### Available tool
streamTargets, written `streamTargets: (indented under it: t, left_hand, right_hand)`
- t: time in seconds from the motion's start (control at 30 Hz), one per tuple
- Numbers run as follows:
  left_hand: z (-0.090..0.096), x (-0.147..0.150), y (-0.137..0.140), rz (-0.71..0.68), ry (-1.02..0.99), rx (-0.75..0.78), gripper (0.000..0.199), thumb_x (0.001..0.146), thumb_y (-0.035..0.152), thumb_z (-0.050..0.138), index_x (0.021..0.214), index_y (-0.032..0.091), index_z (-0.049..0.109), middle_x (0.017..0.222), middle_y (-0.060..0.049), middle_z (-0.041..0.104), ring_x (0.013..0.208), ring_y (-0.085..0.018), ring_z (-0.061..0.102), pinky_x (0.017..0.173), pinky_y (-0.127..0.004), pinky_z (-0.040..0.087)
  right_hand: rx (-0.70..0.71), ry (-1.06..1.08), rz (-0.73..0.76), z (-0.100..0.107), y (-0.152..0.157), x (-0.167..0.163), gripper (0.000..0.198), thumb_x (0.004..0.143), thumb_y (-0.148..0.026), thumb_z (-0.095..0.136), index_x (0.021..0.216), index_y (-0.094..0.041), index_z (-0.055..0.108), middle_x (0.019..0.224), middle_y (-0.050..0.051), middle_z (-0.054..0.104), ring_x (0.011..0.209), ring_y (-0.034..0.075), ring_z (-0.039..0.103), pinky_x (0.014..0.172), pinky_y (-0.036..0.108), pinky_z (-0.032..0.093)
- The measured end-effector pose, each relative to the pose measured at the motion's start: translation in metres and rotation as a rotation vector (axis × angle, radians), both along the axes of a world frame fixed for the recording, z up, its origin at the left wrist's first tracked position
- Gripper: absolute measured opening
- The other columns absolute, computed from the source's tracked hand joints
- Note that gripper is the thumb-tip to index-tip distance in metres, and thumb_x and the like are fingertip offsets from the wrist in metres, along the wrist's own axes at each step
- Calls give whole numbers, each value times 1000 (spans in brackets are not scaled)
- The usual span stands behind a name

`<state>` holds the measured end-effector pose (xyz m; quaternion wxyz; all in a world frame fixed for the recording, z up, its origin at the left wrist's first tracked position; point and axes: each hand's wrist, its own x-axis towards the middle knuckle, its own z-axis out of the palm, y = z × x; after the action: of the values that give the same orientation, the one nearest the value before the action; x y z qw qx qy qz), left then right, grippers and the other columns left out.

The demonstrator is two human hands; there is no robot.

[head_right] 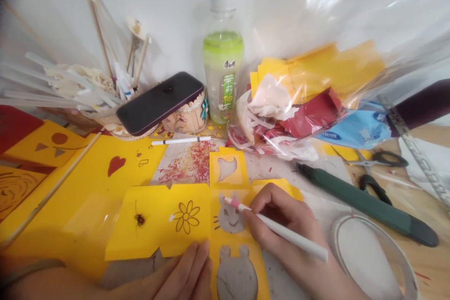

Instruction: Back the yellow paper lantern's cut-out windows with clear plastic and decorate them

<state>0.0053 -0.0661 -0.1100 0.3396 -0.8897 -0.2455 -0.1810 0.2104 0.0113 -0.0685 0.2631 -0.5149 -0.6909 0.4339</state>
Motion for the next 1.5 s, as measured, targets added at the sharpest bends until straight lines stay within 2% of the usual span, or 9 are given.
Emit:
streamTargets:
  t: [0.27,0.73,0.97,1.5]
  left_hand:
    - [0,0,-1,17,-6,-5,12,87,25,55,83,16,62,79,3,72,74,-8,65,62,-13,50]
    - [10,-4,-1,4,77,-55,14,88,26,54,90,16,62,84,3,72,77,-9,65,65,-13,50]
    - [13,-5,0,-8,132,-63,15,90,25,50,91,17,62,85,5,72,77,-8,65,64,-12,51]
    - [3,-1,-1,4,35,-11,14,88,26,53,83,16,61,80,3,72,74,-8,65,62,-13,50]
  right_hand:
    - [4,-10,44,-5,-1,1,23,82,-40,55,67,-23,52,63,-1,58,55,13,52,47,23,43]
    - [-22,-8,41,-5,-1,2,26,83,-42,54,67,-23,49,62,-2,54,54,12,46,45,22,38]
    - [-11,-12,67,-9,-2,5,25,86,-41,52,68,-23,49,65,-2,55,58,12,48,48,22,40]
    - [17,-34,91,-9,-1,6,27,86,-41,51,67,-23,49,64,-3,55,57,12,49,47,21,40]
